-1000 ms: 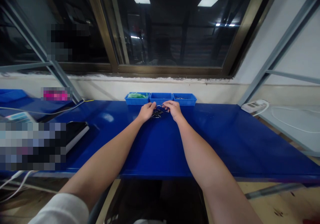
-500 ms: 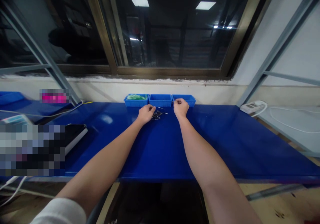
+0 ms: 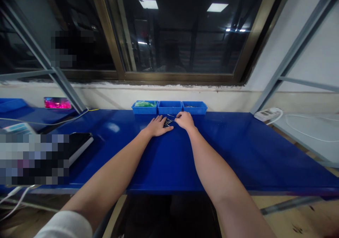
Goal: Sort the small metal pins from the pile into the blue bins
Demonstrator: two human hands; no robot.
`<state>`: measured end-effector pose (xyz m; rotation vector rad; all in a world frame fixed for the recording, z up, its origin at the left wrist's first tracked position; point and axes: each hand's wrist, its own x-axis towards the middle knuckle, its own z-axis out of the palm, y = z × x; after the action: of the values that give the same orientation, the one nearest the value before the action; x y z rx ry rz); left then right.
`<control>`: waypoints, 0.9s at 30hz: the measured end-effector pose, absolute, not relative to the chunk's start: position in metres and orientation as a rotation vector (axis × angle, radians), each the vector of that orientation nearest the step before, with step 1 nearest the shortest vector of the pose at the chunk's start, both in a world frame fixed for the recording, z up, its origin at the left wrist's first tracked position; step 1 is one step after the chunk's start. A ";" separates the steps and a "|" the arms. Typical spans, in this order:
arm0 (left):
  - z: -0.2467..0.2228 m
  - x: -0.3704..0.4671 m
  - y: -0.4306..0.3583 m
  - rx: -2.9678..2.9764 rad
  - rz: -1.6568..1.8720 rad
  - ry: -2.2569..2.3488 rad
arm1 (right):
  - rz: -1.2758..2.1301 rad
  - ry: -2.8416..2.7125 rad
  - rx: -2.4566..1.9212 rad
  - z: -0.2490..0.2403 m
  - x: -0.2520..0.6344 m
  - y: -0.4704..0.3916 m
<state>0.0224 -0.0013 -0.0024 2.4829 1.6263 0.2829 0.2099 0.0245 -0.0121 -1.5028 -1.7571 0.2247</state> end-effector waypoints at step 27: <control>0.008 0.029 -0.001 2.658 0.751 1.500 | 0.592 -1.624 -1.135 -0.010 0.180 0.019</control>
<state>0.0293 -0.0011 0.0078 2.6580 1.5004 0.7514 0.1802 0.0187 -0.0095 -1.1352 -1.6243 0.5921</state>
